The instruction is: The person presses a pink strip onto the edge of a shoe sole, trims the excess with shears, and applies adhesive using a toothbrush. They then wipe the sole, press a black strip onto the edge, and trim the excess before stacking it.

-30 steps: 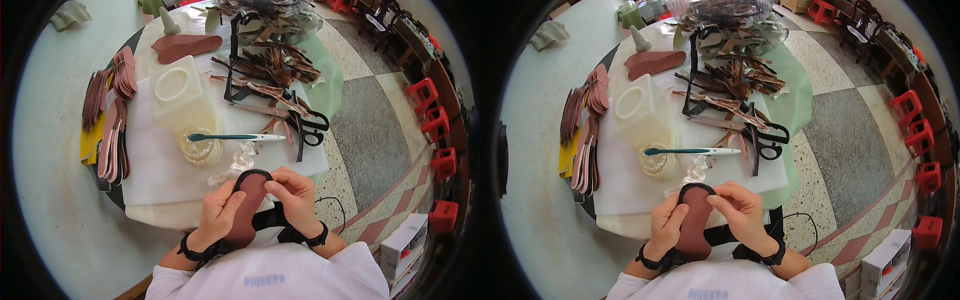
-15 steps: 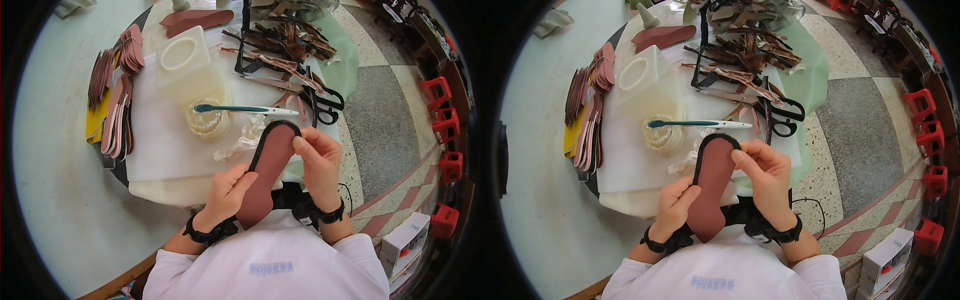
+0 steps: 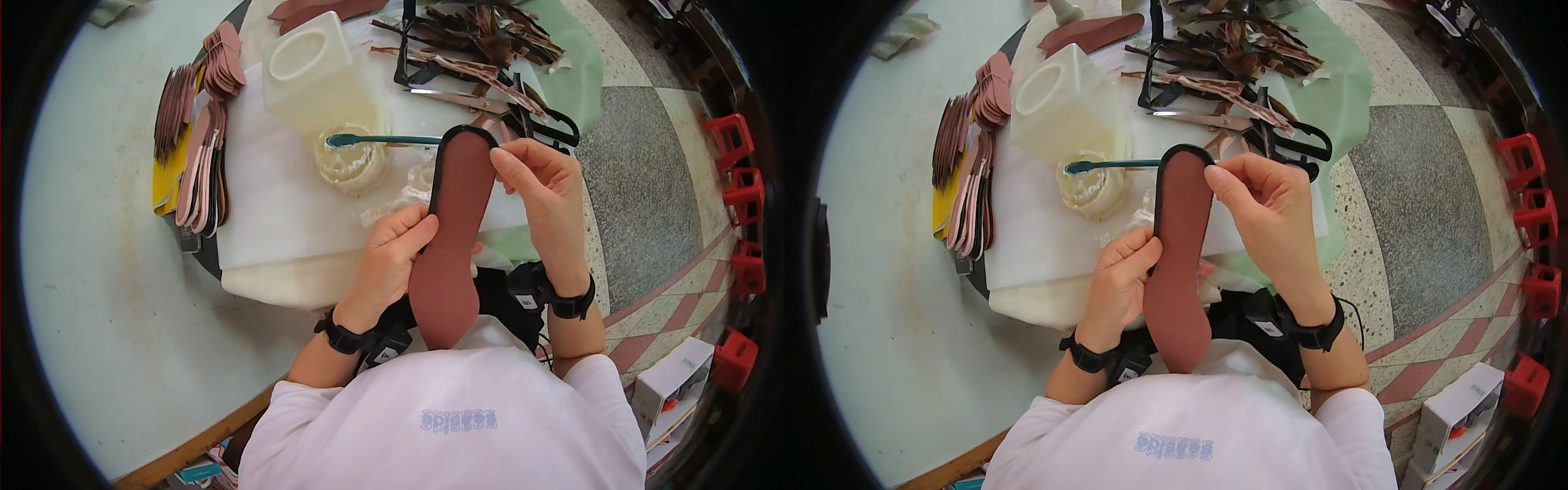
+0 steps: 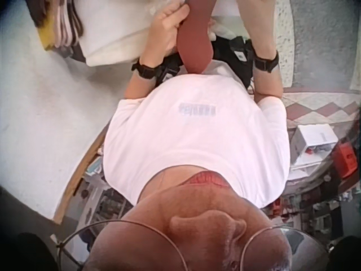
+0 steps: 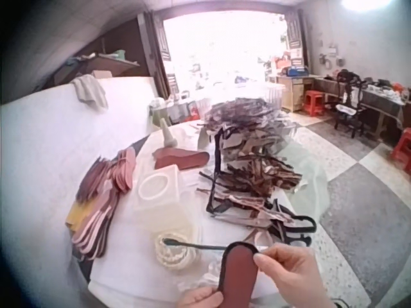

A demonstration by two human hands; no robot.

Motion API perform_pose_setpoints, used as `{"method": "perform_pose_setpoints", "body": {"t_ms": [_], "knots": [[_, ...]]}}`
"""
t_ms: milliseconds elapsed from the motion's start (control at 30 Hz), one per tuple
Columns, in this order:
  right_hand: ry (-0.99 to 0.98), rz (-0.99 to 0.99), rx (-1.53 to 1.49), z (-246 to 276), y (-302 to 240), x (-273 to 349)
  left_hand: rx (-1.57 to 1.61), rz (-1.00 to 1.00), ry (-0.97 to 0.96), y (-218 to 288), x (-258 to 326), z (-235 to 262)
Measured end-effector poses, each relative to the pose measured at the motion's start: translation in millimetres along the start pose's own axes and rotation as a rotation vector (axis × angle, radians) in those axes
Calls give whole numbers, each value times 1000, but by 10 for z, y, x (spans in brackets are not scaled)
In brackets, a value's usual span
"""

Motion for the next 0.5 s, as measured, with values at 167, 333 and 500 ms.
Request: {"method": "perform_pose_setpoints", "body": {"t_ms": [167,333,500], "knots": [[62,81,-70,79,-50,40,63,-41,-8,79,0,-16],[195,150,80,458,-42,229,37,-128,-5,114,10,102],[287,181,249,746,-58,379,83,-218,39,119,-2,140]]}}
Point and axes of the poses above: each hand's wrist, its own x-axis away from the middle knuckle, its own z-axis out of the back of the hand, y = z × x, the point moved 5 cm from there along -x, towards the middle knuckle, and after that the axes turned 11 degrees about -y, right-handed, at the moved point
